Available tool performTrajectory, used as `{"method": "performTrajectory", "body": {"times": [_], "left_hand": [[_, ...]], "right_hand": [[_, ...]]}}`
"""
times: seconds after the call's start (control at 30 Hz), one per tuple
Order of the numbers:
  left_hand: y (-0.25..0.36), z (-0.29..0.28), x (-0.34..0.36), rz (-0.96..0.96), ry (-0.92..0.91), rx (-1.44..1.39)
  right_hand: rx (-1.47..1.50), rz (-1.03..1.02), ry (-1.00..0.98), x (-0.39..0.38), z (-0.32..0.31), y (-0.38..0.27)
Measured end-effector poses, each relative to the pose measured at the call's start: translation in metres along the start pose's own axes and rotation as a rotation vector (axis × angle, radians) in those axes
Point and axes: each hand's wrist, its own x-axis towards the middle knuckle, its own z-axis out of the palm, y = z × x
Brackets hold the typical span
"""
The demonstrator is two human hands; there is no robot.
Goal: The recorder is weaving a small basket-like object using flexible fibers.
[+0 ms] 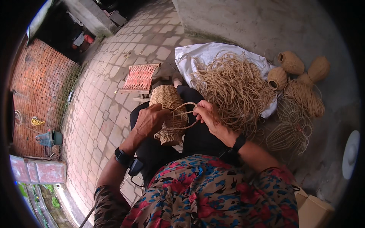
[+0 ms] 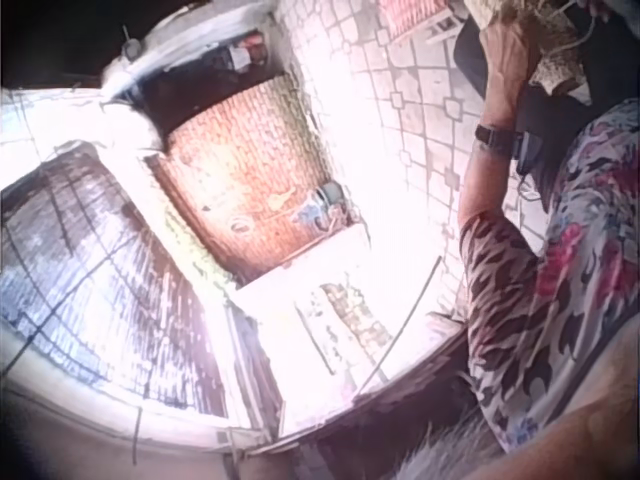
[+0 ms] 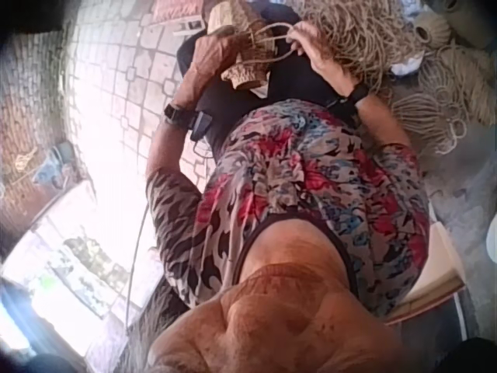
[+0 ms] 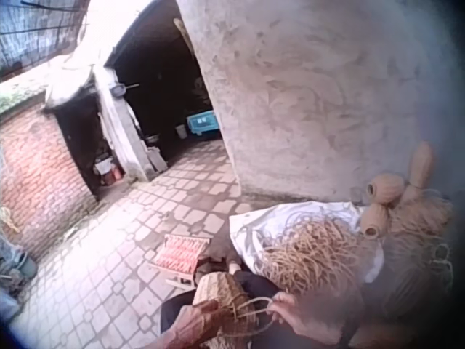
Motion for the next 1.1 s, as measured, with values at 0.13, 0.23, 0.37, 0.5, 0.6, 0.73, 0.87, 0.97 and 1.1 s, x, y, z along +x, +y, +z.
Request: {"method": "performTrajectory", "body": {"times": [0.13,0.23,0.37,0.5,0.6,0.73,0.87,0.97,1.1], "left_hand": [[-0.006,-0.004,0.024,0.151,-0.328,0.193],[-0.009,-0.005,0.034,0.192,-0.497,0.285],[-0.016,0.001,0.028,0.106,-0.358,0.142],[-0.02,0.007,0.0,-0.62,0.067,-0.804],[-0.005,0.0,-0.01,-0.679,0.237,-0.844],[0.032,-0.005,-0.007,-0.406,0.183,-0.468],[0.031,0.011,-0.002,-0.246,-0.006,-0.184],[0.026,0.022,0.002,-0.198,-0.11,-0.184],[0.017,0.019,-0.001,-0.586,-0.084,-0.889]], "right_hand": [[0.042,-0.048,0.009,-0.003,0.002,0.004],[0.03,-0.05,0.009,-0.005,0.004,0.002],[-0.142,-0.065,0.047,0.0,-0.004,0.009],[-0.62,-0.267,0.062,-0.007,-0.002,-0.006],[-0.7,-0.234,0.022,-0.008,-0.009,-0.002],[-0.483,-0.004,0.032,-0.004,-0.015,0.003],[-0.104,0.085,-0.012,-0.009,-0.022,0.005],[-0.119,0.014,-0.002,-0.01,-0.021,0.0],[-0.047,-0.024,-0.074,-0.009,-0.016,-0.009]]}}
